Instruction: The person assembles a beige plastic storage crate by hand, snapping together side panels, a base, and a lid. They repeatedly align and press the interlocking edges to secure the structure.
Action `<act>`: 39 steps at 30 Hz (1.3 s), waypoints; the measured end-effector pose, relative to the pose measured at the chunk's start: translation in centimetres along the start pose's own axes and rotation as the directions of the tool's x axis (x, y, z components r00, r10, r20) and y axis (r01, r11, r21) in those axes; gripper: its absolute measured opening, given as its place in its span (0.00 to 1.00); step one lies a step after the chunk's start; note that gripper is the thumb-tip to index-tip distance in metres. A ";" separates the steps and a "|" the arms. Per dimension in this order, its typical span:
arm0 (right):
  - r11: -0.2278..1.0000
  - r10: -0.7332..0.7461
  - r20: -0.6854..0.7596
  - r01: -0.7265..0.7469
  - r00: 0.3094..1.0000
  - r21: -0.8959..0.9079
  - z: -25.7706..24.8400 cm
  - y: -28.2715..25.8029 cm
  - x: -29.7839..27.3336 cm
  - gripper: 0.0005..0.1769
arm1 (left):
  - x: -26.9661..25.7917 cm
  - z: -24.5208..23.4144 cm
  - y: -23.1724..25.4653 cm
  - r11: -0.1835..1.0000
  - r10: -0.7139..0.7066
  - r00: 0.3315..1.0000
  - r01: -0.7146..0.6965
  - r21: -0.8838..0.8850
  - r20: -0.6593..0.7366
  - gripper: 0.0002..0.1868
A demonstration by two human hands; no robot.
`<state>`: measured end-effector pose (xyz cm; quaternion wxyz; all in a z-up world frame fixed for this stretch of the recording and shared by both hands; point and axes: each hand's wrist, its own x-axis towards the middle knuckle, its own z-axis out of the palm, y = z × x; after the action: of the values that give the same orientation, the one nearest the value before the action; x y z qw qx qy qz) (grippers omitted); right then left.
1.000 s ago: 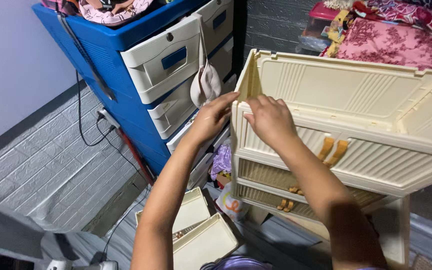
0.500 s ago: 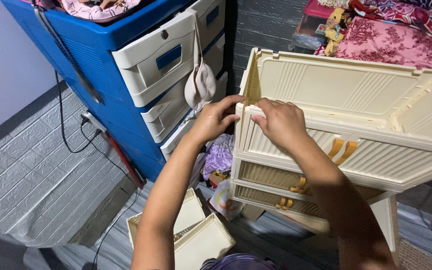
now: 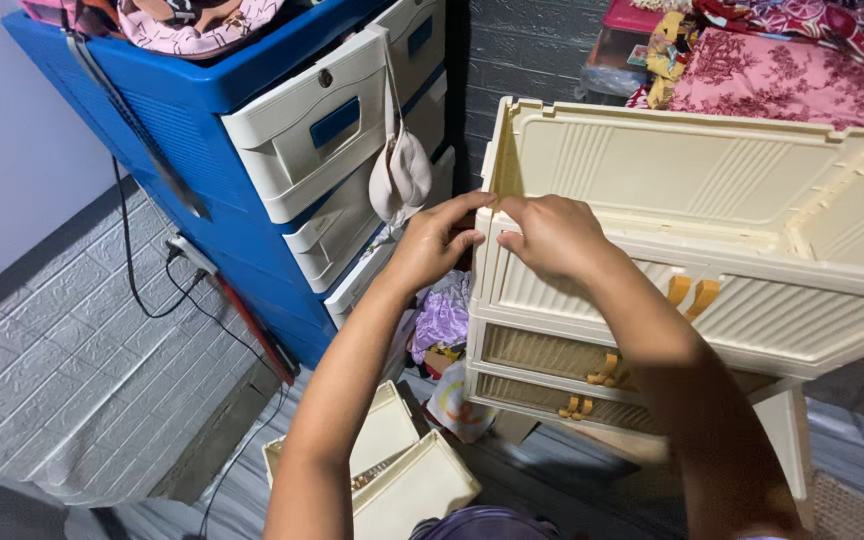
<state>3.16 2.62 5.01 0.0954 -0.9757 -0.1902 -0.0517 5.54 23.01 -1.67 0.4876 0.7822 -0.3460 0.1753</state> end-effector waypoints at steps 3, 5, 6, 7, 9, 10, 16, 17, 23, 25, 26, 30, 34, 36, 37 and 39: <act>0.999 -0.041 0.010 0.041 0.999 0.012 -0.2 0.0 0.4 0.25 | 0.0 0.2 -0.2 0.998 0.054 0.998 -0.054 0.010 -0.018 0.27; 0.999 -0.051 0.009 0.051 0.999 0.013 0.0 0.1 0.4 0.25 | -0.1 0.4 -0.4 0.998 0.060 0.998 -0.059 0.003 -0.031 0.27; 0.998 -0.059 0.003 0.059 0.998 0.010 0.0 0.1 0.4 0.24 | -0.1 0.5 -0.5 0.997 0.081 0.996 -0.081 0.007 -0.038 0.27; 0.998 -0.067 -0.002 0.067 0.998 0.006 0.1 0.2 0.3 0.24 | -0.1 0.5 -0.5 0.995 0.103 0.994 -0.102 0.012 -0.046 0.27; 0.997 -0.073 0.001 0.073 0.997 -0.010 0.3 0.3 0.3 0.23 | -0.1 0.7 -0.6 0.996 0.084 0.995 -0.084 -0.002 -0.047 0.27; 0.997 -0.071 0.010 0.071 0.997 -0.022 0.4 0.4 0.3 0.22 | -0.1 0.9 -0.7 0.999 0.043 0.998 -0.044 -0.019 -0.040 0.27; 0.997 -0.048 0.158 0.056 0.986 -0.044 0.6 1.1 1.8 0.24 | -1.0 1.8 -2.3 0.982 -0.155 0.988 0.153 -0.107 -0.013 0.40; 0.998 -0.023 0.232 0.036 0.972 -0.051 0.5 1.3 2.4 0.24 | -1.4 2.0 -2.8 0.966 -0.238 0.971 0.238 -0.104 0.010 0.45; 0.975 -0.034 0.531 -0.089 0.847 0.203 0.7 2.2 5.4 0.12 | -4.3 4.0 -5.1 0.968 -0.230 0.973 0.229 -0.106 0.002 0.38; 0.941 -0.017 0.599 -0.190 0.801 0.281 1.2 2.6 6.1 0.11 | -4.4 4.0 -5.5 0.969 -0.190 0.982 0.186 -0.160 -0.011 0.38; 0.917 -0.013 0.634 -0.243 0.773 0.315 1.5 2.8 6.3 0.11 | -4.4 4.1 -5.6 0.968 -0.173 0.985 0.167 -0.189 -0.018 0.37; 0.949 -0.195 0.533 0.021 0.824 0.315 3.0 4.0 7.4 0.12 | -4.4 4.2 -5.4 0.964 -0.211 0.977 0.204 -0.171 -0.021 0.36; 0.947 -0.266 0.503 0.126 0.822 0.296 3.9 4.6 8.4 0.12 | -4.8 4.6 -4.5 0.980 -0.162 0.984 0.151 -0.128 -0.075 0.35; 0.941 -0.303 0.480 0.178 0.823 0.289 4.1 4.6 8.5 0.12 | -5.1 4.9 -4.3 0.987 -0.147 0.984 0.140 -0.075 -0.098 0.35; 0.939 -0.311 0.472 0.192 0.825 0.284 4.1 4.5 8.5 0.12 | -5.3 5.0 -4.3 0.990 -0.132 0.985 0.127 -0.054 -0.108 0.34; 0.951 -0.278 0.488 0.165 0.828 0.262 4.1 4.3 8.4 0.12 | -5.6 5.2 -4.6 0.993 -0.119 0.985 0.115 -0.036 -0.124 0.34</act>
<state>12.79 2.58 1.43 0.1359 -0.9089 -0.3255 0.2227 4.56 21.74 -10.44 0.5292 0.7814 -0.2706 0.1903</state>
